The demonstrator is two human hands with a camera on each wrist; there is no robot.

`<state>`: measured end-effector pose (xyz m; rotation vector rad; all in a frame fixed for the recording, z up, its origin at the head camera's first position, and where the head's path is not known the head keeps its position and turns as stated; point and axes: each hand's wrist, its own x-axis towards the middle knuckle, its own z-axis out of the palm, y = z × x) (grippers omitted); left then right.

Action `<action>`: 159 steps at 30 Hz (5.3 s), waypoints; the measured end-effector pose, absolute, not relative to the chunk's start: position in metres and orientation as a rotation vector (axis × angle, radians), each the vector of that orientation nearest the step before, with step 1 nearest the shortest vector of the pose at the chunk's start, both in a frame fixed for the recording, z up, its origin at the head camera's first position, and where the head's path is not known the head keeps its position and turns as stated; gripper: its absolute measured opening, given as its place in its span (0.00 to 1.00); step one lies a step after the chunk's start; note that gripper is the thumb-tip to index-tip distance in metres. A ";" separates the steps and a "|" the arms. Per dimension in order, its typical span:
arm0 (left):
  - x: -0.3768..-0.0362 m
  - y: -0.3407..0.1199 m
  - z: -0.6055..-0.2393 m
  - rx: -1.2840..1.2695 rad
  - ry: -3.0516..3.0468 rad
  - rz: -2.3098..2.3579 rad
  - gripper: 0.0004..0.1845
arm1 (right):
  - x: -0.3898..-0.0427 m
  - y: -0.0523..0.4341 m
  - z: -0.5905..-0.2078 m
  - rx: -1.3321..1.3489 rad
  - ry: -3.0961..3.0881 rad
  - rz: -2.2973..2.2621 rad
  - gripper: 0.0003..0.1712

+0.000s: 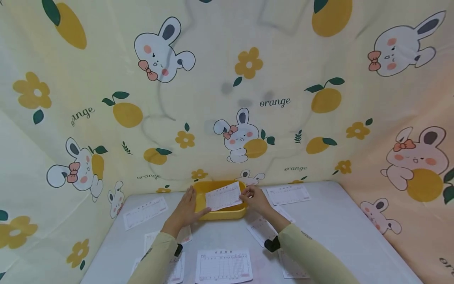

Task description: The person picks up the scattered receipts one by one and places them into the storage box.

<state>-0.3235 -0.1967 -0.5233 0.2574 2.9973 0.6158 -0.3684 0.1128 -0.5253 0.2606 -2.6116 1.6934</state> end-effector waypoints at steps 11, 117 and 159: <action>-0.322 -0.196 -0.521 0.261 3.003 0.643 0.63 | -0.367 0.110 -0.523 0.267 -2.645 1.610 0.08; -0.321 -0.198 -0.523 0.292 2.999 0.634 0.62 | -0.397 0.325 -0.554 -0.368 -2.821 1.219 0.34; -0.323 -0.197 -0.525 0.270 2.997 0.644 0.63 | -0.397 0.335 -0.567 -0.369 -2.948 1.105 0.50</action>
